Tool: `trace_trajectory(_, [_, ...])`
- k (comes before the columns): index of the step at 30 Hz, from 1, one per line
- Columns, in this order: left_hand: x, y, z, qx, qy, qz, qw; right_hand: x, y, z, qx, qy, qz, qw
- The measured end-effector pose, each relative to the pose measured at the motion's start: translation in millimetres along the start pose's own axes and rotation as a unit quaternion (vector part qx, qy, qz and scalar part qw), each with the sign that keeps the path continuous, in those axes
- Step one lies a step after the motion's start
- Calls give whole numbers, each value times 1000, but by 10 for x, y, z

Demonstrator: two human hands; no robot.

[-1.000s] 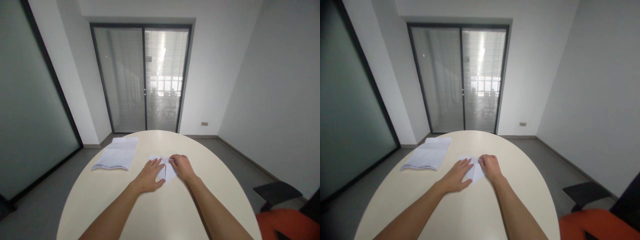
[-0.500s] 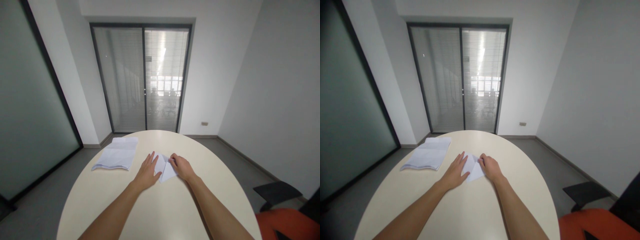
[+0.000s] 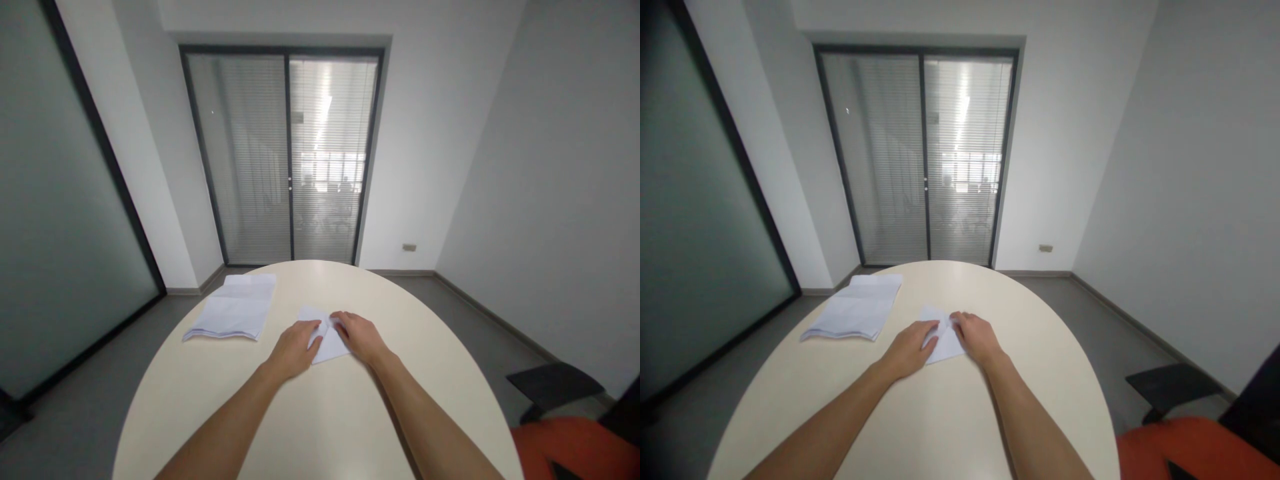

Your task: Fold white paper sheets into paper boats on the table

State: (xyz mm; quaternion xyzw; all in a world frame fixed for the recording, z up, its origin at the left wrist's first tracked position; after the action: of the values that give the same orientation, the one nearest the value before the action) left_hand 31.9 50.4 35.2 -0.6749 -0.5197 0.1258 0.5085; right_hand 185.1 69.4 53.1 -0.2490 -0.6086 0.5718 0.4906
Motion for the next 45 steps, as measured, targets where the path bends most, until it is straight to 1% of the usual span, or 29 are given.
trace_trajectory(4, [-10,60,-77,26,43,34,998,17,41,-28,-5,10,1,1000])
trace_trajectory(7, [-7,89,-108,46,61,56,995,36,39,-77,21,30,-7,999])
trace_trajectory(11, [-4,51,-154,71,64,54,994,55,31,-189,88,85,-13,992])
trace_trajectory(13, [-7,34,-178,72,65,53,994,54,32,-209,110,96,-9,989])
trace_trajectory(18, [-13,10,-203,57,69,48,995,13,21,-98,101,53,15,993])
trace_trajectory(22, [-4,-26,-223,50,67,42,996,-27,55,59,104,-8,49,993])
trace_trajectory(23, [1,-49,-228,49,66,32,996,-34,62,90,104,-21,53,993])
trace_trajectory(26, [11,-132,-243,51,71,-22,996,-44,84,147,106,-52,65,991])
trace_trajectory(28, [10,-131,-242,59,82,-38,994,-49,93,176,114,-77,74,988])
trace_trajectory(30, [7,-61,-218,67,88,-18,994,-57,91,196,125,-99,82,984])
trace_trajectory(32, [0,16,-172,77,80,10,994,-67,83,204,133,-112,87,981])
trace_trajectory(34, [-8,55,-128,88,66,24,994,-75,74,203,133,-112,87,981])
trace_trajectory(37, [-12,47,-81,109,38,20,993,-82,51,196,121,-102,75,985])
trace_trajectory(39, [-13,31,-60,121,21,16,992,-95,55,215,115,-110,77,984])
trace_trajectory(41, [-15,24,-44,128,10,17,992,-113,102,213,102,-111,99,984])
trace_trajectory(42, [-17,22,-38,129,5,18,991,-122,140,190,94,-100,116,984])
trace_trajectory(45, [-28,22,-28,132,0,26,991,-150,254,65,70,-37,160,984])
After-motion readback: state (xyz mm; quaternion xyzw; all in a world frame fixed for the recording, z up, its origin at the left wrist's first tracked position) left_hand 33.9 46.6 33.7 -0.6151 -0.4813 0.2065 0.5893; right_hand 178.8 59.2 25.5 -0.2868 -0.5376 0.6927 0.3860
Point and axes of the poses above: each hand's wrist, its own x-axis towards the middle knuckle, its own y-axis out of the palm, z = x × y, the point moved 8 cm from there along x, towards the middle knuckle, and after that the axes turned 5 degrees about -x, right-handed, at the moved point
